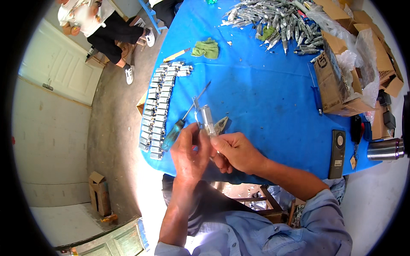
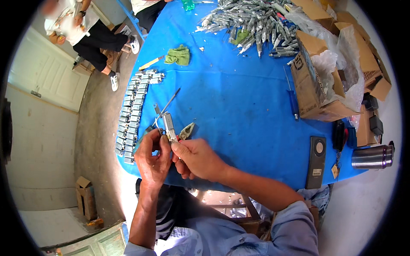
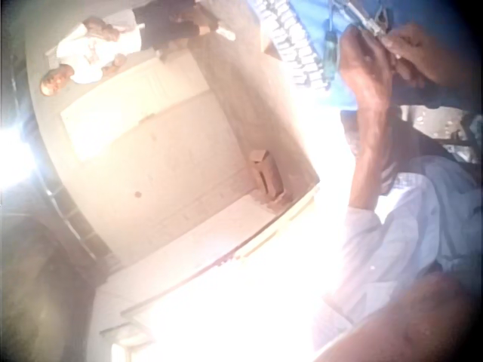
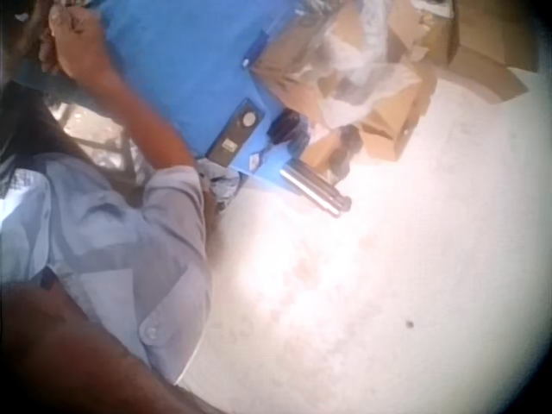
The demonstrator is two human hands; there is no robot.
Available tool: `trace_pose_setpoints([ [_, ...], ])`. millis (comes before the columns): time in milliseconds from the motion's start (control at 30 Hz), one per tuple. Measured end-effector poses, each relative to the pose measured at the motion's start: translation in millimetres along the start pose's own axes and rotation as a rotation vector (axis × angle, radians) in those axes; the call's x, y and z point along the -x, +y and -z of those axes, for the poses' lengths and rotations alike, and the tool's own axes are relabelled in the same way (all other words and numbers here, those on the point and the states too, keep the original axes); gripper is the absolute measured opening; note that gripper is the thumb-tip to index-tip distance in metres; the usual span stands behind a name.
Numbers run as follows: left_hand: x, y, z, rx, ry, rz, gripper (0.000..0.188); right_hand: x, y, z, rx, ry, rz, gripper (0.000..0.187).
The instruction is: The person assembles a lighter by inserting internal components into the metal casing and using a screwdriver to tighten a small screw at the base, then verifies the assembly by looking at the device.
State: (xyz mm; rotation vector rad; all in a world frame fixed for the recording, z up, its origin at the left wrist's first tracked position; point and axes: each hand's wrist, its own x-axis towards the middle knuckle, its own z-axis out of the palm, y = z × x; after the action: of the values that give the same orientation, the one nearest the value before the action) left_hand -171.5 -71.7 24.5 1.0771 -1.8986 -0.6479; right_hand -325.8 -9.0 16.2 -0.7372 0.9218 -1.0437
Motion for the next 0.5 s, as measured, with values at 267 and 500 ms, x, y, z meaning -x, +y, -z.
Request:
trace_pose_setpoints([
  [267, -14.5, -4.7, 7.5, -0.072, -0.07, -0.029, 0.014, -0.6, -4.2, 14.4, -0.329, -0.114, -0.094, 0.041],
  [500, -15.3, -11.0, 11.7, -0.162, -0.07, -0.102, 0.015, -4.6, -3.5, 24.6, -0.147, -0.141, -0.085, 0.039],
])
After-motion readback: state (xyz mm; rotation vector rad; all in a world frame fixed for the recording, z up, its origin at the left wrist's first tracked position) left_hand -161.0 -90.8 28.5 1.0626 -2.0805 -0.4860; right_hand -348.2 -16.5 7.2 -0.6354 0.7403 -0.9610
